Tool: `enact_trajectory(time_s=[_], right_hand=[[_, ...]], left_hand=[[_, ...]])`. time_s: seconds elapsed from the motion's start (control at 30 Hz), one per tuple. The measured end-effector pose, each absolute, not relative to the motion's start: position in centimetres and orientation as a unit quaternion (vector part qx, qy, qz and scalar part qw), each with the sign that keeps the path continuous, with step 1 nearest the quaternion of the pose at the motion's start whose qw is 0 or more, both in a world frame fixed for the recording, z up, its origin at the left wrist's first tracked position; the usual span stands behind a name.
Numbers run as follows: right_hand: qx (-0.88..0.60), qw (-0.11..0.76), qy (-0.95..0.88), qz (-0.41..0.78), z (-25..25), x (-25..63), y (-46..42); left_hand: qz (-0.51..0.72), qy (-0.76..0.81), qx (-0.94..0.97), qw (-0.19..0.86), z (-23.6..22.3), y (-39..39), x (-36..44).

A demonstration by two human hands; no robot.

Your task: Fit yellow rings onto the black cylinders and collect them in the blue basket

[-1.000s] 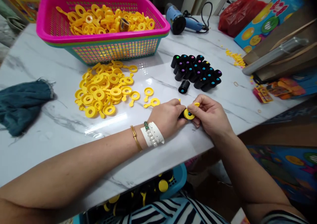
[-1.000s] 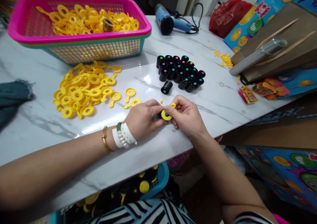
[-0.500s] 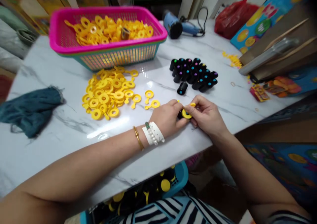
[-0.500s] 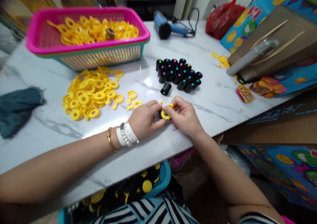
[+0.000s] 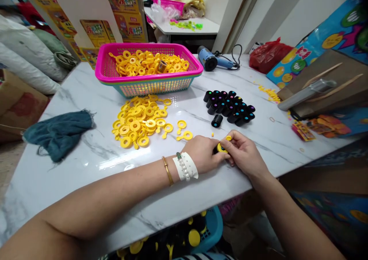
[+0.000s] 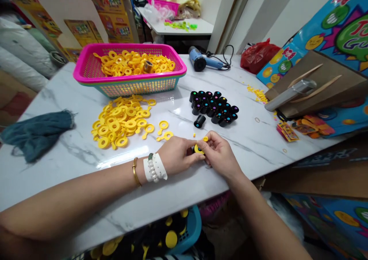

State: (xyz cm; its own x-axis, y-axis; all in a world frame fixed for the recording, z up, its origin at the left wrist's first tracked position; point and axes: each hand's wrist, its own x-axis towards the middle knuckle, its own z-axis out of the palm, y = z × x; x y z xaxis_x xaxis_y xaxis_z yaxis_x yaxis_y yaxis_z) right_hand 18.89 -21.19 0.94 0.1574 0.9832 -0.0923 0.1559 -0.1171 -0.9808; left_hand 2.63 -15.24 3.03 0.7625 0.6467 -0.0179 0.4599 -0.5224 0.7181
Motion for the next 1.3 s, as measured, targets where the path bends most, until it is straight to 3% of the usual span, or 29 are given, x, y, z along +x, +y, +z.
enact_trajectory(time_s=[0.1, 0.23, 0.53, 0.7, 0.97, 1.3], right_hand=[[-0.616, 0.473, -0.482, 0.405, 0.9, 18.5, -21.3], [-0.634, 0.491, -0.499, 0.329, 1.1, 17.7, -21.5], [-0.605, 0.500, -0.416, 0.458, 1.4, 17.2, -22.2], [-0.578, 0.451, -0.372, 0.569, 2.0, 18.1, -22.2], [-0.588, 0.495, -0.385, 0.511, 2.2, 17.8, -22.6], [-0.570, 0.521, -0.320, 0.549, 2.1, 17.4, -22.5]], left_hand=[[0.124, 0.331, 0.825, 0.440, 3.4, -14.9, 2.7], [0.145, 0.336, 0.827, 0.428, 3.1, -15.0, 2.7], [0.198, 0.321, 0.880, 0.289, 1.3, -15.6, 2.3], [0.204, 0.278, 0.896, 0.278, 1.3, -15.3, 1.7], [0.201, 0.284, 0.898, 0.270, 1.4, -15.7, 2.0], [0.168, 0.298, 0.903, 0.259, 1.5, -15.7, 2.2]])
